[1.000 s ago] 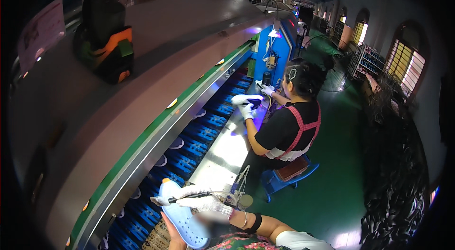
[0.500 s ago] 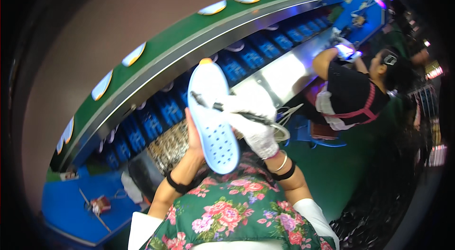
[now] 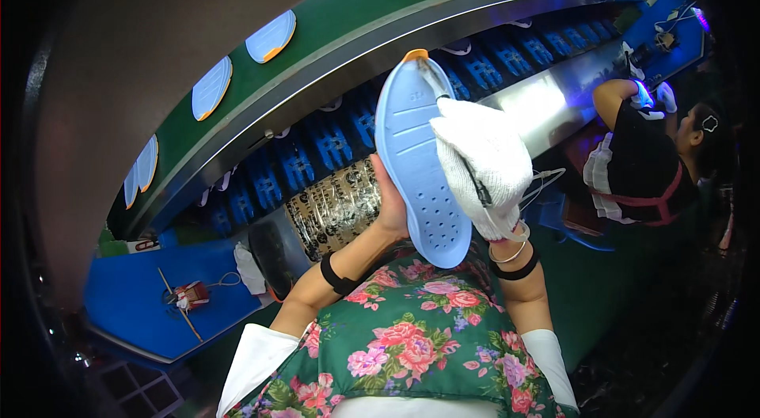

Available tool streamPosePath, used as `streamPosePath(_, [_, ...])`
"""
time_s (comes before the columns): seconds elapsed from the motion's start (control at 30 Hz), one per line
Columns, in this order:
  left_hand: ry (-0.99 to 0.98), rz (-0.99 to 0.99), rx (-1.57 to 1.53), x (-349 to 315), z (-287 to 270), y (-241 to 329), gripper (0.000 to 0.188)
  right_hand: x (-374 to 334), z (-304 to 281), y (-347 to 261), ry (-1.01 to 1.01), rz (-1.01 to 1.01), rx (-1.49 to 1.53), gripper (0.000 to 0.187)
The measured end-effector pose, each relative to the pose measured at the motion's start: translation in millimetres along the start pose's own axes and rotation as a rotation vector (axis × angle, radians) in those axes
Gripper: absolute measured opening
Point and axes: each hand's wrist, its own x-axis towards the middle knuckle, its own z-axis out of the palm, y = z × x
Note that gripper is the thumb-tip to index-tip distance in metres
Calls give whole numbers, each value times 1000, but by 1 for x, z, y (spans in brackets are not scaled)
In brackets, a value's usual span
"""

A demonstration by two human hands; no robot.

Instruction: The recorder uses a brush to apply glue to the bottom of blue shoe soles on a factory assembly line.

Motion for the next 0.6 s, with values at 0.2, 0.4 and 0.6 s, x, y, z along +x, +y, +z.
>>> streamPosePath(0.2, [39, 12, 39, -1, 3, -2, 106, -40, 11, 3, -205, -66, -91, 30])
streamPosePath(0.4, [78, 58, -1, 1, -9, -3, 109, -20, 8, 3, -88, 8, 102, 34])
streamPosePath(0.6, [-97, -50, -133, 3, -42, -9, 108, -23, 17, -14, -197, -153, 204, 33])
